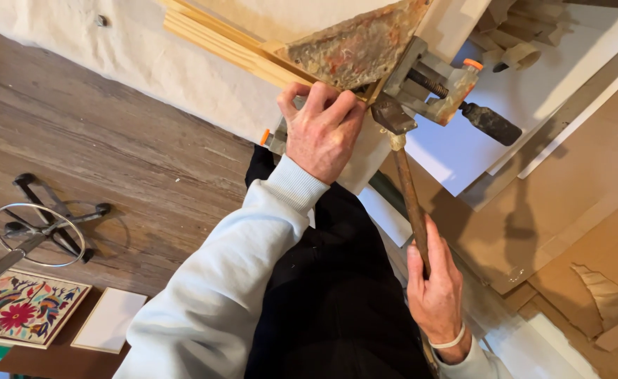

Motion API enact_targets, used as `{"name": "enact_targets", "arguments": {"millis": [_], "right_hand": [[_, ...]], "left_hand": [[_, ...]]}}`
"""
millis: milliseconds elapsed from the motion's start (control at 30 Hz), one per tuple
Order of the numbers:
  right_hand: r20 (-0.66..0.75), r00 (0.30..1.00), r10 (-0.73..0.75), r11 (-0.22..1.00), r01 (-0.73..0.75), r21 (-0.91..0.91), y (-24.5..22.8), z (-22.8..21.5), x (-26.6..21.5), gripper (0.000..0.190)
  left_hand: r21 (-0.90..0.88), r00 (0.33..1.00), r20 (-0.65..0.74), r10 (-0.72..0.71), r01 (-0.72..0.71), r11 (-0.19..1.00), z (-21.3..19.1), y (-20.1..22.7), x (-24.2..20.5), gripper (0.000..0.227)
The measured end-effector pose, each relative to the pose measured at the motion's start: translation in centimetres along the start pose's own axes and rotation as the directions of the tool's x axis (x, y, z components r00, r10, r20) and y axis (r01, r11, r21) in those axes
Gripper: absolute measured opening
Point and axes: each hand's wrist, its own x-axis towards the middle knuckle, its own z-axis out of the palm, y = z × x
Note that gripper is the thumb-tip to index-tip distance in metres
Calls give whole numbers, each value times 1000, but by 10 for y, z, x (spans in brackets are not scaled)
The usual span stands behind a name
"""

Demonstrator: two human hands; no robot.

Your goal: The person clamps a wooden picture frame corner in a corner clamp on the work table, tightening the clamp screw by hand, tapping the frame joint with a hammer, and repositioning the frame and clamp to secure the mitered corner.

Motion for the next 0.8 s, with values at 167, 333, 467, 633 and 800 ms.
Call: {"name": "enact_targets", "arguments": {"millis": [167, 333, 467, 633, 800], "right_hand": [[12, 1000, 9, 1000, -8, -12, -1, -1, 1, 48], [-57, 996, -73, 997, 72, -27, 2, 0, -4, 46], [20, 997, 75, 997, -75, -10, 8, 5, -3, 48], [-78, 994, -71, 997, 70, -16, 6, 6, -6, 45], [-58, 998, 6, 1000, -6, 0, 13, 7, -11, 47]], "left_hand": [[-9, 1000, 8, 9, -9, 1000, 0, 0, -2, 12], [-2, 1000, 17, 10, -10, 1000, 1, 0, -2, 11], [-1, 1000, 12, 10, -10, 1000, 2, 0, -1, 10], [-3, 1000, 20, 14, -14, 1000, 2, -1, -2, 11], [15, 1000, 20, 18, -18, 1000, 1, -2, -2, 11]]}}
